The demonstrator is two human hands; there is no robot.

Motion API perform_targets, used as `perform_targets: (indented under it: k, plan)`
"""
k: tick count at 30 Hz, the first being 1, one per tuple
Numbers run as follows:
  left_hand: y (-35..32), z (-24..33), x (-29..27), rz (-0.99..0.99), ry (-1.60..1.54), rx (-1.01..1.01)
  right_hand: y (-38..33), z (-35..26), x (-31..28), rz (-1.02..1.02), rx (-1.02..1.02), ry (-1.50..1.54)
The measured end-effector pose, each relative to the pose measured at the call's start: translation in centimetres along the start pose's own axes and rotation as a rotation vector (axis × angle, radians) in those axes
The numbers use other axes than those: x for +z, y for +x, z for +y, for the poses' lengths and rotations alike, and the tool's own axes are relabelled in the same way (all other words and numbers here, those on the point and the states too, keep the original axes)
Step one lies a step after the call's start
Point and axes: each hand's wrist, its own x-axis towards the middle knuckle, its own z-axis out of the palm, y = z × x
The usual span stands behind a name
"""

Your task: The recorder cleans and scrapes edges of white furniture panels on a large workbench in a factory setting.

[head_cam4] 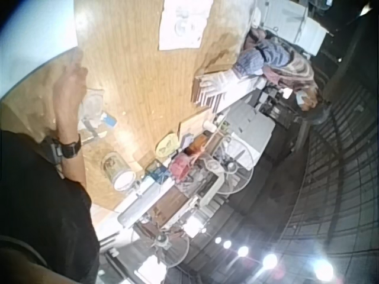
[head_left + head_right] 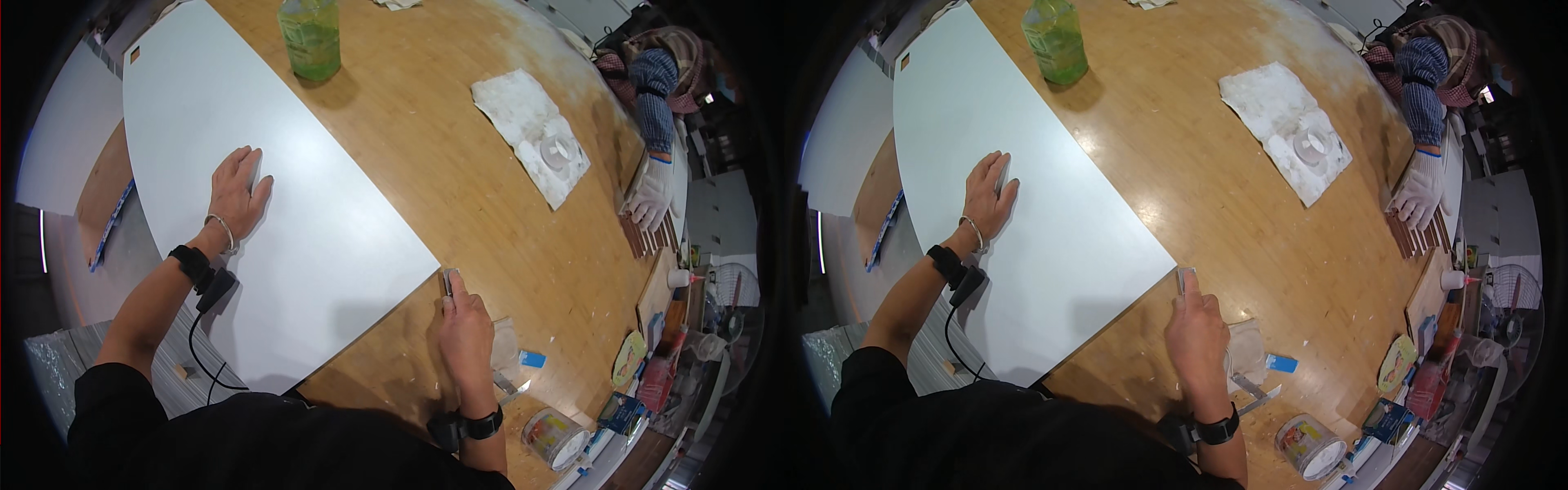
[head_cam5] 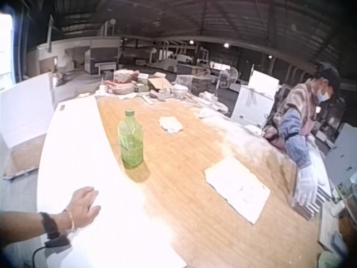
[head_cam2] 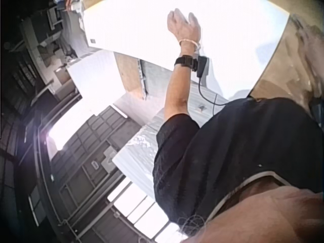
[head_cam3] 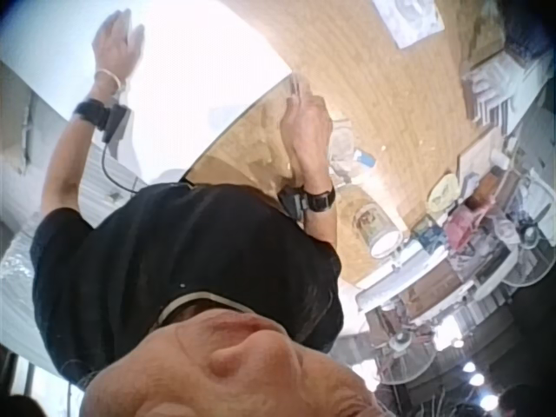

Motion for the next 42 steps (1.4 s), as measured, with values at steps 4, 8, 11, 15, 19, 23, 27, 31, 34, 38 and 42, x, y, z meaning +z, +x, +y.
perform_targets:
  k: [4,8,11,15,19,23,27,31,34,38,42]
  plan:
    - [-0.1,0.1,-0.2,-0.012,-0.005,-0.024,1.0,-0.4,-0.6,0.002,-0.001,-0.019]
    - [-0.1,0.1,-0.1,-0.015,-0.015,-0.033,0.6,-0.4,0.7,-0.053,-0.009,0.003]
    - [0.0,0.2,0.0,0.002,0.001,0.006,-0.3,-0.1,1.5,-0.068,-0.016,0.012]
    - [0.1,-0.2,0.1,0.002,-0.014,0.006,-0.1,-0.1,1.7,-0.005,0.019,0.099]
    - [0.0,-0.1,0.1,0.003,-0.017,0.007,0.4,0.4,2.9,-0.019,0.032,0.153]
    - [0.0,-0.2,0.1,-0.004,-0.010,0.004,-0.1,0.4,3.2,0.029,0.021,0.101]
    - [0.0,0.0,0.1,0.003,0.000,0.010,-0.3,0.1,1.2,-0.013,0.088,0.027]
    - [-0.1,-0.5,0.3,0.030,0.021,0.026,1.1,-0.6,-1.3,-0.040,0.038,-0.017]
    - [-0.1,-0.4,0.3,0.030,-0.004,0.018,2.3,-1.1,-1.9,-0.085,-0.031,-0.079]
    - [0.2,0.0,0.3,0.030,-0.020,0.016,2.6,-1.0,-1.5,-0.172,-0.074,-0.124]
    - [0.0,-0.3,0.2,0.023,-0.007,0.011,1.9,-1.3,-1.4,-0.240,-0.054,-0.181]
